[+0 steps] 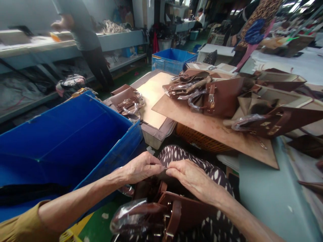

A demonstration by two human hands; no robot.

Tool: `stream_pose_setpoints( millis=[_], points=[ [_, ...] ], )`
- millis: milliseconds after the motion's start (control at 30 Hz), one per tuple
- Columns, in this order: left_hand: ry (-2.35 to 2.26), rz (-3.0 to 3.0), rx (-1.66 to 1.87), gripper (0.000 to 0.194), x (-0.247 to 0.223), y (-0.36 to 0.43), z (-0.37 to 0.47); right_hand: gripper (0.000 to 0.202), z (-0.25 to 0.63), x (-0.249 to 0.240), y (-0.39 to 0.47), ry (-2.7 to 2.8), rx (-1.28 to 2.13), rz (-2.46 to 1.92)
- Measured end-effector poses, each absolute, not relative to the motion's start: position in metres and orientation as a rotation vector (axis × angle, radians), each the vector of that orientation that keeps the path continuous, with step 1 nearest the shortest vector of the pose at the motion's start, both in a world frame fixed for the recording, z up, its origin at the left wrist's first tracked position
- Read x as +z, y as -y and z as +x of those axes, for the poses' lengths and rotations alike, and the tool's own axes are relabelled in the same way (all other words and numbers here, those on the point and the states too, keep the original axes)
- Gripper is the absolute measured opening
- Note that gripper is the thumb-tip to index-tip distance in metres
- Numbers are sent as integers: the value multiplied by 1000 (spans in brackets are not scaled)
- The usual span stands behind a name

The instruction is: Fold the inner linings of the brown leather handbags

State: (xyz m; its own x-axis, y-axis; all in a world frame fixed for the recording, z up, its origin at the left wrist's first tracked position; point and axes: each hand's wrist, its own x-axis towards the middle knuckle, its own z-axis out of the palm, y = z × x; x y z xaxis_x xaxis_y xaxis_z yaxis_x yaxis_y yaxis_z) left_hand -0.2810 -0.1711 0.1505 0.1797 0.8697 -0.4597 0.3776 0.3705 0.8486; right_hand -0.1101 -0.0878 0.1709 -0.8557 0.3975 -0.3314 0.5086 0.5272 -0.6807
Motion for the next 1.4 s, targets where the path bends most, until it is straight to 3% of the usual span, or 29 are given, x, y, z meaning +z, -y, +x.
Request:
stream_pose_setpoints(
  millis=[367, 733, 1100, 1400],
  points=[
    [-1384, 904, 580, 50, 165, 179, -313, 32, -119, 169, 94, -2534, -1273, 871],
    [-1452, 1090, 435, 29, 160, 183, -311, 34, -121, 172, 98, -2533, -1204, 891],
    [-1392, 1054, 528, 25, 154, 184, -302, 36, -115, 160, 102, -2532, -1248, 954],
    [-1420, 1147, 590, 28, 154, 195, -290, 30, -126, 171, 102, -2588, -1350, 716]
  ],
)
